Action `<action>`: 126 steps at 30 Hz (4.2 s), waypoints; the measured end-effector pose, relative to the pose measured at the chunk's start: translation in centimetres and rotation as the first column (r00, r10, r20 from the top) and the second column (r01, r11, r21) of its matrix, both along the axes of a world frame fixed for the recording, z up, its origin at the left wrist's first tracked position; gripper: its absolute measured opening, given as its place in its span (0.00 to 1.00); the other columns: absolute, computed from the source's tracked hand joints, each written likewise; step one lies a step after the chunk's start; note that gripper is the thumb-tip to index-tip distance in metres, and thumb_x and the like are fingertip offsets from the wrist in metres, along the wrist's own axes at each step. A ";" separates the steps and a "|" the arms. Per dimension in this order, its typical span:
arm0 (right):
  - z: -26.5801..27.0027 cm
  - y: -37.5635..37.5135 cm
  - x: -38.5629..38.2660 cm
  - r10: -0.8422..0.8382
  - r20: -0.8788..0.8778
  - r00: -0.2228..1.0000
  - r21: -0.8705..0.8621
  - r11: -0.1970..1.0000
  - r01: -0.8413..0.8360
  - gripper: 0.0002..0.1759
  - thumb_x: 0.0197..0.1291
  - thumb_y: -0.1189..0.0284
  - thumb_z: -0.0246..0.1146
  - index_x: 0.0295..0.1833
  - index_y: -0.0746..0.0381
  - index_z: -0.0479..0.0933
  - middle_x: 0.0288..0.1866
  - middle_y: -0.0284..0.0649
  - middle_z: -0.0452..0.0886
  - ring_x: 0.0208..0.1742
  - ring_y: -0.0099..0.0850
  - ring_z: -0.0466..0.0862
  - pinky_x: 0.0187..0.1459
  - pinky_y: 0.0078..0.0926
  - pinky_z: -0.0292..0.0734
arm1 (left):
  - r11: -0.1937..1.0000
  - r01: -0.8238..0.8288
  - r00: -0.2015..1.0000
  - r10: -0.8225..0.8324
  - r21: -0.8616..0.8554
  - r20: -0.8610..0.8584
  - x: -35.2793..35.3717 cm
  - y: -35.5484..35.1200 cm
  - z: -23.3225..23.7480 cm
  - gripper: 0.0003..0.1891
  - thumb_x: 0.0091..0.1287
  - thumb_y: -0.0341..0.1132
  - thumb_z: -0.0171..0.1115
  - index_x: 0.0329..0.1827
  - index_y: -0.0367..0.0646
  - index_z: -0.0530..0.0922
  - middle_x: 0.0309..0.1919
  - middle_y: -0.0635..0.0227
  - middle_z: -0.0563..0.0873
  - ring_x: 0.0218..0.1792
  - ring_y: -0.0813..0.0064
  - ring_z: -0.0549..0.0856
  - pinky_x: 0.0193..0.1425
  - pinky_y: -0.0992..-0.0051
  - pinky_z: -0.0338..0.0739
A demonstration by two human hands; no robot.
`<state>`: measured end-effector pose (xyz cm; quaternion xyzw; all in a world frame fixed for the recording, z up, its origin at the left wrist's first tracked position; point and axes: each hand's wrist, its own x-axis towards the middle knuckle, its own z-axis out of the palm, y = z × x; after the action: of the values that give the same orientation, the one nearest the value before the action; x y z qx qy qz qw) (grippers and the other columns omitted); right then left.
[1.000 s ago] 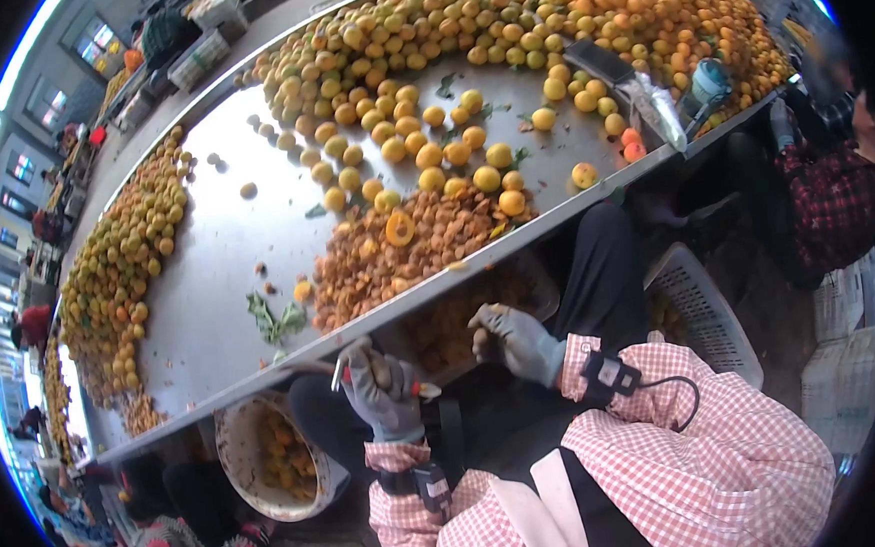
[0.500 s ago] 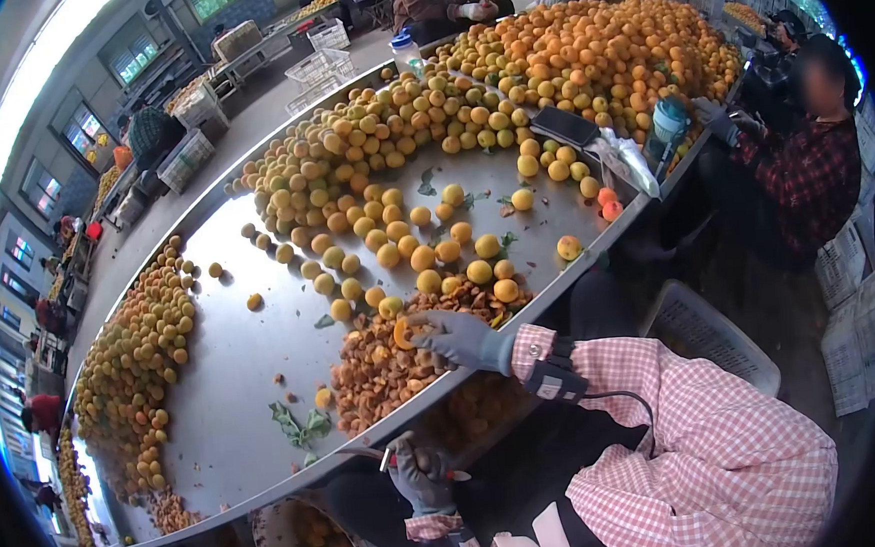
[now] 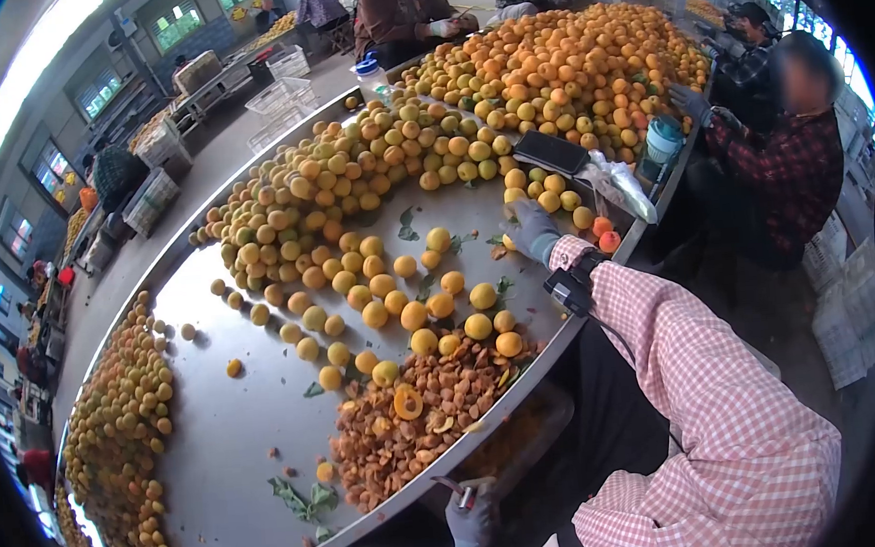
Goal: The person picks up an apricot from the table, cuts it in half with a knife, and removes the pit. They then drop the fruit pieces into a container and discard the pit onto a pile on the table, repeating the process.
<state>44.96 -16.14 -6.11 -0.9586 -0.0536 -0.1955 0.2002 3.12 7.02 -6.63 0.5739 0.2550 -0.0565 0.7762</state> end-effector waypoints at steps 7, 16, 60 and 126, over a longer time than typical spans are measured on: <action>-0.4 2.0 -3.7 0.429 -0.250 0.868 0.255 0.894 -0.369 0.20 0.59 0.57 0.61 0.51 0.59 0.76 0.54 0.51 0.76 0.56 0.48 0.75 0.57 0.43 0.70 | 0.974 0.225 0.969 -0.222 0.020 -0.113 1.3 -1.0 -2.2 0.08 0.64 0.34 0.67 0.42 0.41 0.82 0.27 0.77 0.82 0.26 0.88 0.76 0.30 0.84 0.71; 0.8 -5.3 3.4 -0.272 -0.073 0.959 -0.150 0.954 0.259 0.24 0.60 0.57 0.60 0.60 0.54 0.75 0.60 0.45 0.75 0.62 0.48 0.72 0.64 0.37 0.66 | 0.969 0.239 0.919 -0.245 -0.058 -0.308 0.0 -2.0 -6.9 0.12 0.64 0.37 0.66 0.48 0.45 0.79 0.41 0.70 0.87 0.20 0.88 0.72 0.22 0.86 0.63; 6.3 -2.9 -18.3 0.953 -0.227 0.198 0.964 0.192 0.181 0.24 0.60 0.56 0.62 0.56 0.61 0.73 0.38 0.34 0.79 0.35 0.20 0.78 0.35 0.19 0.73 | 0.987 0.058 0.998 -0.059 0.152 -0.003 1.3 -3.3 -1.5 0.05 0.66 0.34 0.63 0.39 0.44 0.81 0.25 0.74 0.82 0.20 0.84 0.76 0.22 0.82 0.67; 8.4 -0.6 -36.8 0.951 -0.141 0.275 0.894 0.242 -0.377 0.28 0.50 0.67 0.75 0.54 0.60 0.69 0.47 0.40 0.74 0.47 0.30 0.78 0.51 0.26 0.72 | 0.372 0.042 0.793 -0.577 0.927 0.196 -5.6 -5.8 8.1 0.21 0.55 0.31 0.68 0.52 0.42 0.74 0.32 0.57 0.84 0.27 0.56 0.84 0.28 0.65 0.77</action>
<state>8.16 -16.77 2.32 -0.6362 -0.3444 0.2907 0.6262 -2.49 1.22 1.46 0.9240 -0.0800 0.0832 0.3645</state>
